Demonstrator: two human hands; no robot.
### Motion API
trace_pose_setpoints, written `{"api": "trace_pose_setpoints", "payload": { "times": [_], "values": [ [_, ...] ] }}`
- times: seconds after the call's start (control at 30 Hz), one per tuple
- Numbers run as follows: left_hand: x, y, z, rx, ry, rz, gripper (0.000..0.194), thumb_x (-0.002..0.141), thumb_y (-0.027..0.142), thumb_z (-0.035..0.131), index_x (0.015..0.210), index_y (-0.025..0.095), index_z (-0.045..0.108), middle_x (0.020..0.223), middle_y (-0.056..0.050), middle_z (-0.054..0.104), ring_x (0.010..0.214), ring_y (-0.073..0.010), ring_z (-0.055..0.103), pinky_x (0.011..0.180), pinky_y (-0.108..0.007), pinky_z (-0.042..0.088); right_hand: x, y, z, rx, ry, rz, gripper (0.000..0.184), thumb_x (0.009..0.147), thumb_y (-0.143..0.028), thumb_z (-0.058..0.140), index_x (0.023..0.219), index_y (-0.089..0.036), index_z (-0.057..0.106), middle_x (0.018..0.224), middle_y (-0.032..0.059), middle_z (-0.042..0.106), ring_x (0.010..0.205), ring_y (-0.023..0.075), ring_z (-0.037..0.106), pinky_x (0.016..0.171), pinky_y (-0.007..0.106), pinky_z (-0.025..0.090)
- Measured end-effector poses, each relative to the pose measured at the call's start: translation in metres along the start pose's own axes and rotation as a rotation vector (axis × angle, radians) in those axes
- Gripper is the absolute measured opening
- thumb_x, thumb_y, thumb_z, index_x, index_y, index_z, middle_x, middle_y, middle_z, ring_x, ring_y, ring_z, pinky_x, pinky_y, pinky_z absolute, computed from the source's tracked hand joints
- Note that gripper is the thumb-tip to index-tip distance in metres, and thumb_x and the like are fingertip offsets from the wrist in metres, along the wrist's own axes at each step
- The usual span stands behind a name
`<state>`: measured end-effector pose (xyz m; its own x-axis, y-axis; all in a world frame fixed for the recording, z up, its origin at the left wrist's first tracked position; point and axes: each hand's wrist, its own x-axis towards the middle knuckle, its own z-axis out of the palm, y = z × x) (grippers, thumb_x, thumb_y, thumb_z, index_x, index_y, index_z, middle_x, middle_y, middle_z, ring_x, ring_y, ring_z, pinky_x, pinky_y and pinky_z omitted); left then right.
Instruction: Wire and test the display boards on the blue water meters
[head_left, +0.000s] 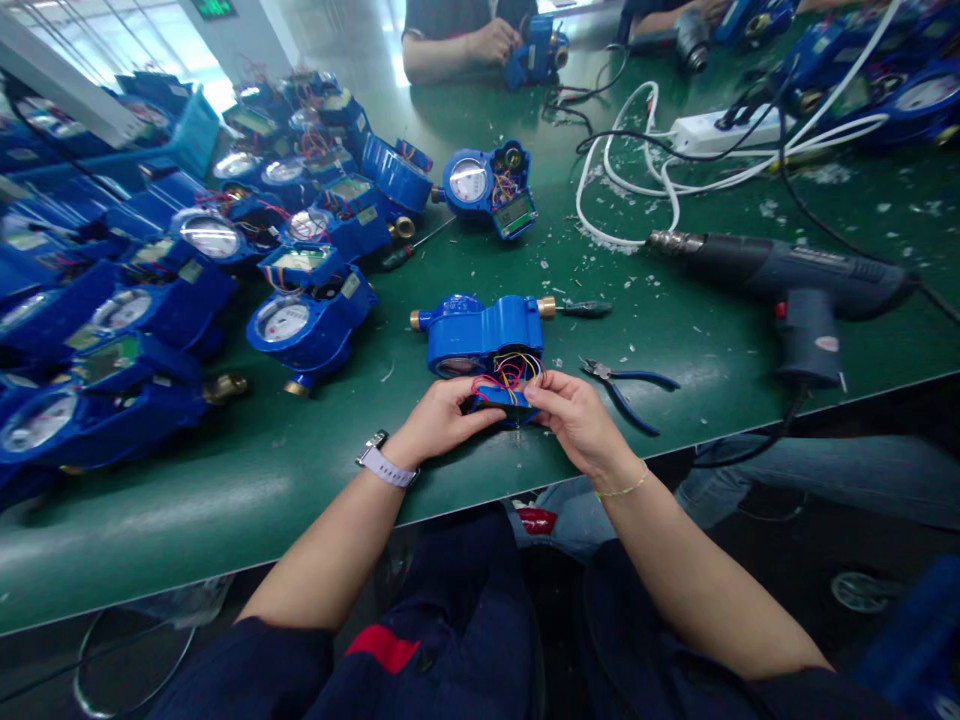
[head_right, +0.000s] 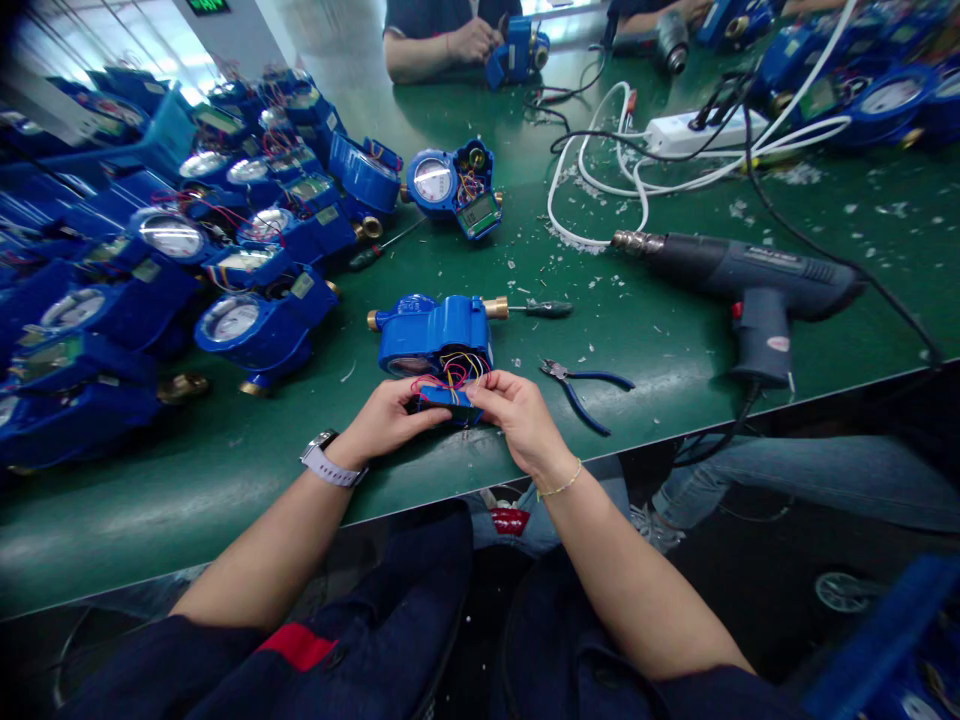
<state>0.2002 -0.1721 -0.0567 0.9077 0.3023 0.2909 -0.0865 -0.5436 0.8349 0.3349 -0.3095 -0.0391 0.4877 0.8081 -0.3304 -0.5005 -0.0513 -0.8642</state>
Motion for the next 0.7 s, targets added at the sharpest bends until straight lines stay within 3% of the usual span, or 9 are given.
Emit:
{"api": "trace_pose_setpoints", "payload": {
  "times": [0.5, 0.7],
  "values": [
    [0.0004, 0.0002, -0.0002, -0.045, 0.02, -0.033, 0.017, 0.084, 0.023, 0.069, 0.099, 0.014, 0.07, 0.094, -0.004, 0.076, 0.084, -0.0161, 0.07, 0.082, -0.029, 0.055, -0.0036, -0.01, -0.0011, -0.023, -0.04, -0.013, 0.037, 0.057, -0.048, 0.086, 0.078, -0.02, 0.075, 0.082, 0.0011, 0.07, 0.075, 0.0119, 0.059, 0.07, 0.026, 0.048],
    [-0.0001, -0.0008, -0.0014, -0.005, 0.022, -0.007, 0.015, 0.083, 0.022, 0.07, 0.095, 0.014, 0.07, 0.089, -0.004, 0.076, 0.077, -0.0146, 0.068, 0.076, -0.026, 0.054, -0.0009, -0.0102, 0.0025, -0.063, 0.022, 0.004, 0.036, 0.05, -0.042, 0.089, 0.065, -0.018, 0.067, 0.065, -0.003, 0.062, 0.062, 0.0088, 0.052, 0.06, 0.023, 0.041]
  ]
}}
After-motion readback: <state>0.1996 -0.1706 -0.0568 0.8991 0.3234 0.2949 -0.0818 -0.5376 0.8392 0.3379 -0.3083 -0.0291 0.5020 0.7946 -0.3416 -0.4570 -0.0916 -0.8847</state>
